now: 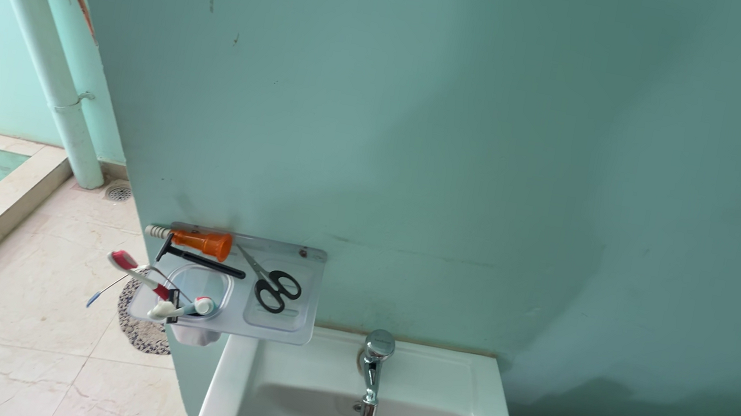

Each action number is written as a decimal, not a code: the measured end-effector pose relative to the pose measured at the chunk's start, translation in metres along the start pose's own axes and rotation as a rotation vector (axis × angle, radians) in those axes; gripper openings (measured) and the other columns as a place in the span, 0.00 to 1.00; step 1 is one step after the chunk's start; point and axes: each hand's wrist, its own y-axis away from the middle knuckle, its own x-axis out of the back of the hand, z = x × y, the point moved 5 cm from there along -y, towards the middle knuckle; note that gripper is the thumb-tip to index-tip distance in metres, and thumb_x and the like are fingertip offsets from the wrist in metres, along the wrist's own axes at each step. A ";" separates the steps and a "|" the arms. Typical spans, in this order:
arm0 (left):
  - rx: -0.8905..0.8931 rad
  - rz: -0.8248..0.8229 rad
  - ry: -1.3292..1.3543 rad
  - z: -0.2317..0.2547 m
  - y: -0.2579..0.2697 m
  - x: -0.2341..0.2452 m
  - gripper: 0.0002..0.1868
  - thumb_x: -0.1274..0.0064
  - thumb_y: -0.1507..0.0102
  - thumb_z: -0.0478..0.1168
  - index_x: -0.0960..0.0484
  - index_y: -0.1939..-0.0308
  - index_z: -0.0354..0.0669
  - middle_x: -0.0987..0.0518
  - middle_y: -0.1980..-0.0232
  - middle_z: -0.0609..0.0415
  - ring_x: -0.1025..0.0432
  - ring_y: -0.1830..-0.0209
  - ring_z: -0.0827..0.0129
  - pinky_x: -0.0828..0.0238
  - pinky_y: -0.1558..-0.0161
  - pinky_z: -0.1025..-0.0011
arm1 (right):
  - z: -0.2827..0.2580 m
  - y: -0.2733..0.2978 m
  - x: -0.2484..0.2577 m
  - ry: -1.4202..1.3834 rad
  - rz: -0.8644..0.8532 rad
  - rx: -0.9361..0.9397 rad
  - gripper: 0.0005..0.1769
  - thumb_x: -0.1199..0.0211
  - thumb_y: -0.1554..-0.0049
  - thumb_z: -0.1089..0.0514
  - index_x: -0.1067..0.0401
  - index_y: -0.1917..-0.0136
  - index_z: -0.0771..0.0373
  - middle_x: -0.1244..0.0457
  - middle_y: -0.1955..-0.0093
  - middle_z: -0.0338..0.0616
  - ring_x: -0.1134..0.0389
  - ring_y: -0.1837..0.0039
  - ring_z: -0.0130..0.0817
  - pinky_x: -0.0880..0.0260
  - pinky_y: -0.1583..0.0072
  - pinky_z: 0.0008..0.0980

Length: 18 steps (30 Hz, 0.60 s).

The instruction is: The person scrubs the interior basin and the rim of a white wall-mounted sink using a green scouring pad. The person uses their right hand to scrub the surfaces while their left hand rests on the sink edge for support. The sink is located in a room with light blue walls and a tiled floor.

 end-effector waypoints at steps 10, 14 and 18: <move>-0.009 0.030 -0.005 0.006 0.011 -0.007 0.22 0.58 0.29 0.58 0.27 0.33 0.64 0.30 0.27 0.64 0.35 0.30 0.65 0.44 0.33 0.45 | -0.044 0.010 0.013 -0.132 0.086 0.100 0.40 0.36 0.45 0.61 0.46 0.22 0.58 0.52 0.23 0.56 0.48 0.22 0.57 0.43 0.24 0.45; -0.013 0.037 -0.012 0.008 0.021 -0.005 0.21 0.57 0.29 0.58 0.27 0.33 0.64 0.30 0.28 0.64 0.35 0.31 0.65 0.44 0.33 0.44 | -0.046 -0.001 -0.003 -0.166 0.106 0.159 0.40 0.35 0.44 0.61 0.47 0.22 0.58 0.52 0.23 0.56 0.48 0.21 0.57 0.43 0.24 0.45; -0.024 0.057 -0.016 0.002 0.025 -0.003 0.21 0.57 0.29 0.58 0.27 0.34 0.65 0.29 0.28 0.64 0.35 0.31 0.66 0.43 0.33 0.44 | -0.050 -0.003 0.003 -0.159 0.145 0.187 0.40 0.34 0.44 0.60 0.48 0.22 0.58 0.53 0.23 0.56 0.49 0.21 0.57 0.44 0.23 0.44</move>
